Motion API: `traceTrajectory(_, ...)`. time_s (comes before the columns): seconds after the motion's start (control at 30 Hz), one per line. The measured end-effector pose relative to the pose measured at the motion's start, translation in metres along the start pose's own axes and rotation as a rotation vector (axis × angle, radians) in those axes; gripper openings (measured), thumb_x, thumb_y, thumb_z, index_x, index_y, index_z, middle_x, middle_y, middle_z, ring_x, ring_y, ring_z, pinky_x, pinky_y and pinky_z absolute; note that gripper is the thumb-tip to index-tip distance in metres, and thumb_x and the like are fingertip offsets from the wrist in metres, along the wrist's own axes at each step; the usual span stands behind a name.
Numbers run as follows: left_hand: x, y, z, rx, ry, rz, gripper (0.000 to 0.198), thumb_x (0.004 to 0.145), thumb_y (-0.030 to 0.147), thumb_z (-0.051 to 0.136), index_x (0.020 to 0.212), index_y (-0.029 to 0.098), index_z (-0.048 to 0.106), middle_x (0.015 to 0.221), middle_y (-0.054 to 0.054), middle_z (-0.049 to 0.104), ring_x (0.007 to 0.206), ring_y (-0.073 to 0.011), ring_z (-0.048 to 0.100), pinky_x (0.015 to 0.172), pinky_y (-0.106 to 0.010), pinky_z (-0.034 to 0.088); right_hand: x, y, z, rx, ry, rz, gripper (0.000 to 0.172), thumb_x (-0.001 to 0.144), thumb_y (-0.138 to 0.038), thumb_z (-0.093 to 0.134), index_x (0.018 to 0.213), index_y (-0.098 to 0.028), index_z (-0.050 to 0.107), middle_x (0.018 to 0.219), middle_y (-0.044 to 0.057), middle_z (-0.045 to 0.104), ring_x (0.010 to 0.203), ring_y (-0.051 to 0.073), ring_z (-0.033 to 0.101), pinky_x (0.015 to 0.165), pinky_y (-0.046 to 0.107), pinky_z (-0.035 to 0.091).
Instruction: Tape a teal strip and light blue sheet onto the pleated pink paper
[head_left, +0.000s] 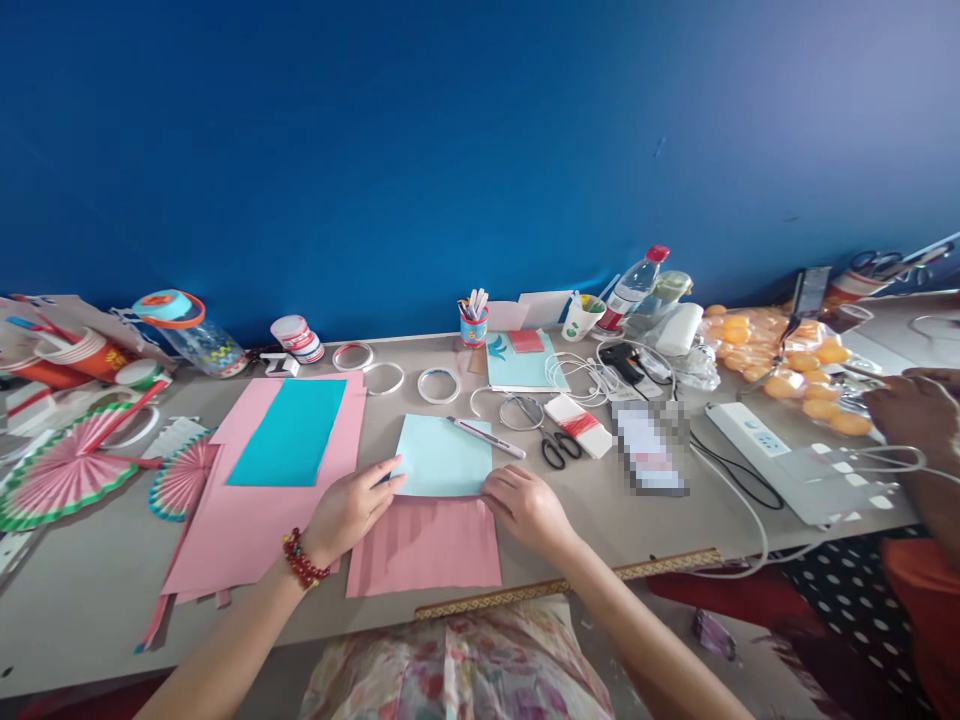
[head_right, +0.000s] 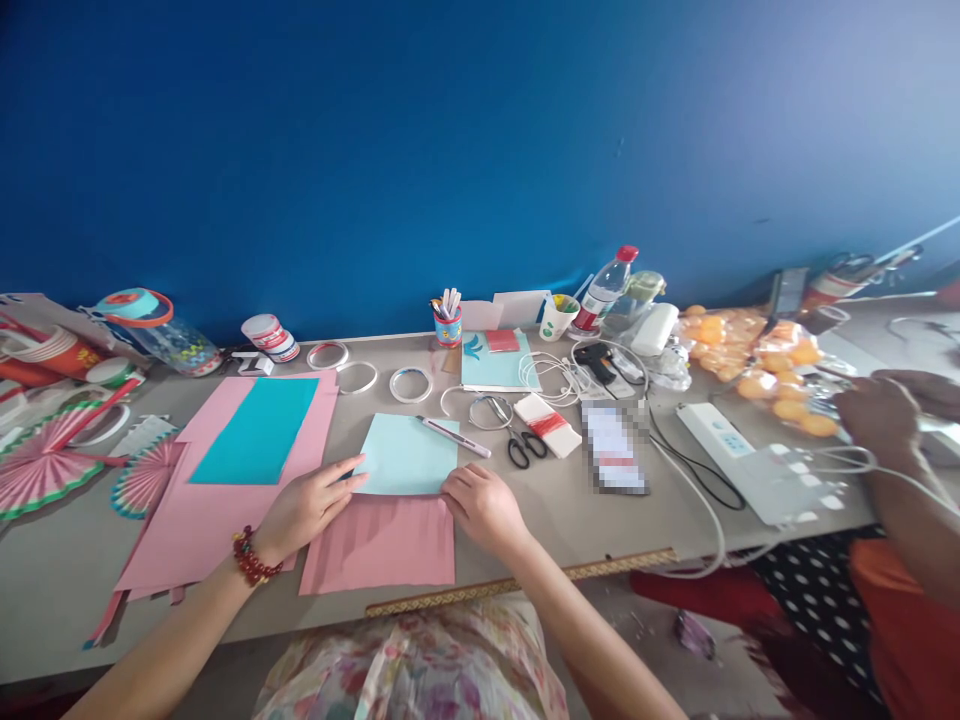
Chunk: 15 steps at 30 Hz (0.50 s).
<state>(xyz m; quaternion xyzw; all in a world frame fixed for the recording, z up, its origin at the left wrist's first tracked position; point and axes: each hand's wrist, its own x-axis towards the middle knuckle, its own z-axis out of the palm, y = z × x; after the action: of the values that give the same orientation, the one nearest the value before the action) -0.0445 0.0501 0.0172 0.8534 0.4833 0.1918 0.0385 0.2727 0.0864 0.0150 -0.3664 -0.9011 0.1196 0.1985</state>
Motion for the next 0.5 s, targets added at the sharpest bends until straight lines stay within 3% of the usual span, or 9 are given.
traceTrajectory(0.27, 0.008, 0.007, -0.003, -0.185, 0.042, -0.121, 0.018, 0.097, 0.029, 0.05, 0.096, 0.024, 0.067, 0.101, -0.004, 0.065, 0.095, -0.0186, 0.062, 0.084, -0.034, 0.052, -0.003, -0.001, 0.001, 0.132, 0.029, 0.053, 0.007, 0.093, -0.023, 0.057, 0.093, -0.021, 0.063, 0.094, 0.006, 0.068, 0.09, 0.022, 0.059, 0.081, 0.034, 0.046)
traceTrajectory(0.5, 0.01, 0.012, 0.0, -0.075, -0.019, -0.054, 0.016, 0.096, 0.021, 0.049, 0.089, 0.022, 0.064, 0.098, -0.004, 0.064, 0.093, -0.0206, 0.057, 0.084, -0.039, 0.046, -0.006, -0.002, 0.003, 0.159, 0.02, 0.047, 0.007, 0.091, -0.018, 0.058, 0.087, -0.021, 0.063, 0.096, 0.006, 0.067, 0.088, 0.021, 0.057, 0.081, 0.035, 0.044)
